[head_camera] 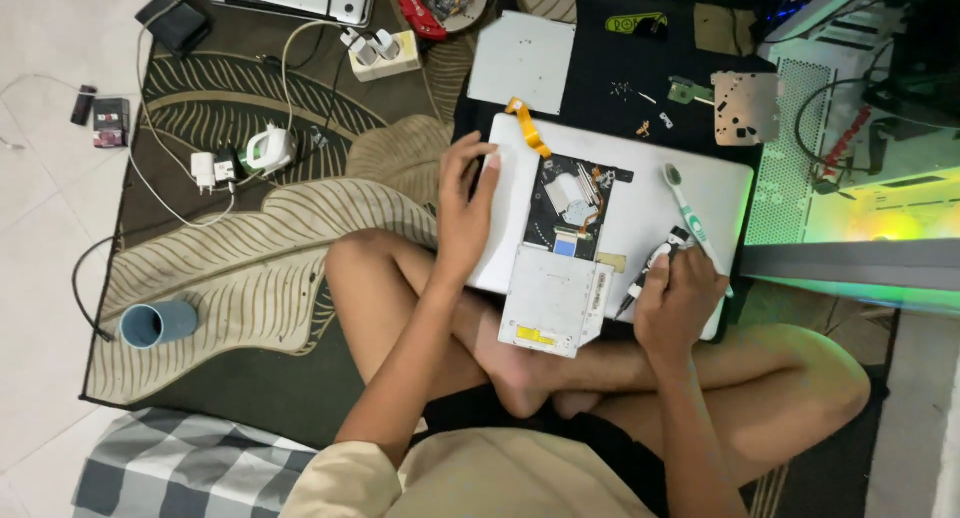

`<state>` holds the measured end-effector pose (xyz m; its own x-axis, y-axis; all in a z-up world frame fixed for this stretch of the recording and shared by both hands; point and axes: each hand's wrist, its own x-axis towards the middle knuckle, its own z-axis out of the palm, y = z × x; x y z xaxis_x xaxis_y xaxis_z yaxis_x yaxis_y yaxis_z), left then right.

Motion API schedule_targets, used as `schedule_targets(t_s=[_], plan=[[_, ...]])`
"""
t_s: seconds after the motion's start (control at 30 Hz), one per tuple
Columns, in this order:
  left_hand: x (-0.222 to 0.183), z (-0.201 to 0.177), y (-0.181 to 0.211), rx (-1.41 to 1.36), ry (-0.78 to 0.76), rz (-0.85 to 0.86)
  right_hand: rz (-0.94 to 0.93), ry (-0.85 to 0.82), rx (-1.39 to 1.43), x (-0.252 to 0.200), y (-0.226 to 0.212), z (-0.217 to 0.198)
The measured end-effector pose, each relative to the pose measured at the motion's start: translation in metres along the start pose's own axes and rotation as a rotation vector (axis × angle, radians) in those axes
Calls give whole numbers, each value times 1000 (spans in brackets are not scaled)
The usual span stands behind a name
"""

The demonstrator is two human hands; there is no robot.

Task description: Modifying a CD drive by removing screws with a screwdriver, adjusting ribbon cables, and applying adhesive tape to internal components.

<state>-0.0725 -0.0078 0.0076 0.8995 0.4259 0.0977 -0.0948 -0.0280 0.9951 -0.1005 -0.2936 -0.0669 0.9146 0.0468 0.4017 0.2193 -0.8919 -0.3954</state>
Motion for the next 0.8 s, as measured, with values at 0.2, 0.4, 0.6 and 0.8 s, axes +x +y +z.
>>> schedule_targets(t_s=[0.2, 0.4, 0.6, 0.8], plan=[[79, -7, 0, 242, -26, 260, -35, -21, -31, 4, -16, -12], [128, 6, -3, 643, -407, 501, -20, -37, -45, 5, -19, -14], [123, 48, 15, 675, -564, 461, -20, -46, -39, 9, -28, -19], [145, 90, -15, 907, -674, 515, -23, -28, -27, 12, -34, -22]])
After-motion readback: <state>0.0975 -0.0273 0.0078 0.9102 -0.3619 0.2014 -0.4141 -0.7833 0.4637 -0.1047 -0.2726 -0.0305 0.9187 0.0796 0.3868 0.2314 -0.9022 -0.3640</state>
